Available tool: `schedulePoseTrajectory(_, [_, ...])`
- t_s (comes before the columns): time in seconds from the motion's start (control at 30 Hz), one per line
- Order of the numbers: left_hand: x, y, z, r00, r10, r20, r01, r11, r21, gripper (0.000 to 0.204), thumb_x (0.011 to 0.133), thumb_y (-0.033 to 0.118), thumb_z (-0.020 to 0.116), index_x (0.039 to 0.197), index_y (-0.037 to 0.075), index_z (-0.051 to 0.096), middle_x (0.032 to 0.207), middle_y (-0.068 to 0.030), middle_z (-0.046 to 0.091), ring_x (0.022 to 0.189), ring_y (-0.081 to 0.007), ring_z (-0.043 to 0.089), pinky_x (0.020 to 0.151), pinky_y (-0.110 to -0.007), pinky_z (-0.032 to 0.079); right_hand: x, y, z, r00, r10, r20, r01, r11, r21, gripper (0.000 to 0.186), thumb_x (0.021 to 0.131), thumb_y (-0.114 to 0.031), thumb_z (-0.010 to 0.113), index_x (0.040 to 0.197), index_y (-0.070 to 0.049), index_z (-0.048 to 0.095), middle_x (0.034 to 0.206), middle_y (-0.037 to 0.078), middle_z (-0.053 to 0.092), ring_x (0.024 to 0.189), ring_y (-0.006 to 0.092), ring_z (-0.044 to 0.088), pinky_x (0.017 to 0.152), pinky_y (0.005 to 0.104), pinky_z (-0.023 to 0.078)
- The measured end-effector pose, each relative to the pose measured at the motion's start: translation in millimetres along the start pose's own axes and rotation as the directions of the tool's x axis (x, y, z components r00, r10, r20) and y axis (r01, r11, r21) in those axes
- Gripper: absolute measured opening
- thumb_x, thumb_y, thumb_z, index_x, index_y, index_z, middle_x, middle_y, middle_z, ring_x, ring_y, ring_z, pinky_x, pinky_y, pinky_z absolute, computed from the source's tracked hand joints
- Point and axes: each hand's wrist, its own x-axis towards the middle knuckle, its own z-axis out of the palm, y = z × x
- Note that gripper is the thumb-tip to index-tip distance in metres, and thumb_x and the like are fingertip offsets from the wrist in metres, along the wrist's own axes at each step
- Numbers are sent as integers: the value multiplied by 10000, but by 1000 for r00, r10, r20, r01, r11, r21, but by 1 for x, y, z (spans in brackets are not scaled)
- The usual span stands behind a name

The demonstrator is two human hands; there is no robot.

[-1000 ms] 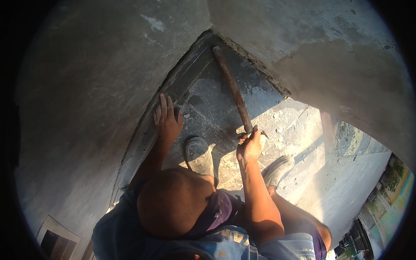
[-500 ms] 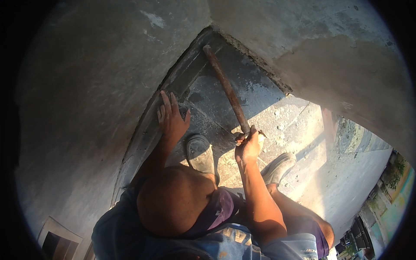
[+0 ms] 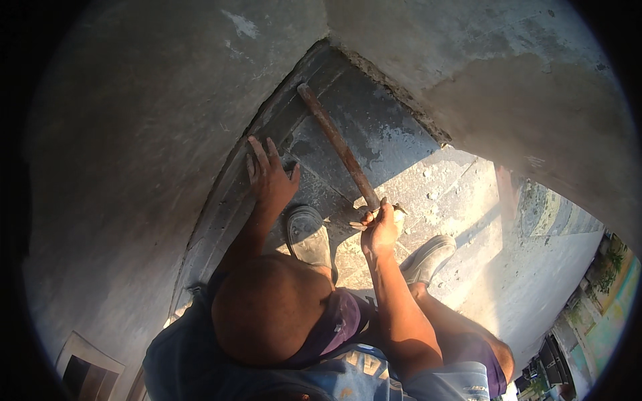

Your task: Applying mortar to a brick and carefully placing it into a gap in a wall under renovation.

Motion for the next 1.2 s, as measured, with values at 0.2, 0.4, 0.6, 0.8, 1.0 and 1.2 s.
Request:
schedulePoseTrajectory(0.2, [2, 2, 2, 1000, 3, 3, -3, 1000, 19, 865, 784, 386, 657, 1382, -106, 272, 1450, -383, 76, 1269, -446, 396, 1099, -517, 212, -2, 4, 2, 1000, 0, 1, 0, 1000, -3, 129, 914, -184, 530, 867, -88, 459, 715, 41, 519, 529, 127, 495, 454, 253, 401])
schedulePoseTrajectory(0.4, [4, 8, 2, 1000, 0, 17, -1, 1000, 27, 856, 793, 383, 643, 1385, -105, 264, 1451, -385, 46, 1295, -460, 350, 1102, -517, 207, 4, -6, -5, 997, 7, -71, -1, 996, 94, 133, 920, -169, 530, 830, -75, 501, 665, 36, 536, 491, 124, 478, 451, 239, 392])
schedulePoseTrajectory(0.6, [1, 6, 2, 999, 45, -28, -46, 999, -11, 838, 794, 360, 644, 1396, -83, 265, 1450, -384, 56, 1304, -482, 316, 1098, -513, 231, 17, -11, -18, 994, 51, -94, -35, 986, 162, 151, 920, -205, 538, 868, -65, 519, 705, 40, 553, 507, 105, 483, 453, 233, 397])
schedulePoseTrajectory(0.8, [-1, 5, -3, 998, 62, -28, -62, 998, 3, 813, 797, 346, 644, 1406, -49, 277, 1461, -364, 73, 1333, -477, 261, 1089, -508, 257, 26, -13, -27, 997, 59, -40, -51, 983, 176, 156, 921, -213, 528, 901, -60, 506, 722, 41, 544, 518, 104, 484, 446, 223, 409])
schedulePoseTrajectory(1.0, [-1, 1, 1, 998, 60, 8, -60, 996, 63, 780, 824, 337, 617, 1411, -41, 269, 1459, -361, 104, 1323, -443, 313, 1094, -522, 230, 42, -26, -45, 993, 109, -43, -106, 992, 70, 173, 927, -218, 504, 926, -46, 485, 716, 48, 529, 521, 102, 469, 455, 223, 406])
schedulePoseTrajectory(1.2, [1, 3, 8, 997, 79, -3, -78, 990, 117, 709, 886, 343, 544, 1416, -33, 263, 1467, -334, 140, 1247, -423, 435, 1087, -546, 217, 58, -26, -77, 995, 98, 27, -99, 995, 18, 186, 930, -221, 486, 939, -37, 512, 774, 67, 578, 554, 108, 488, 480, 221, 410])
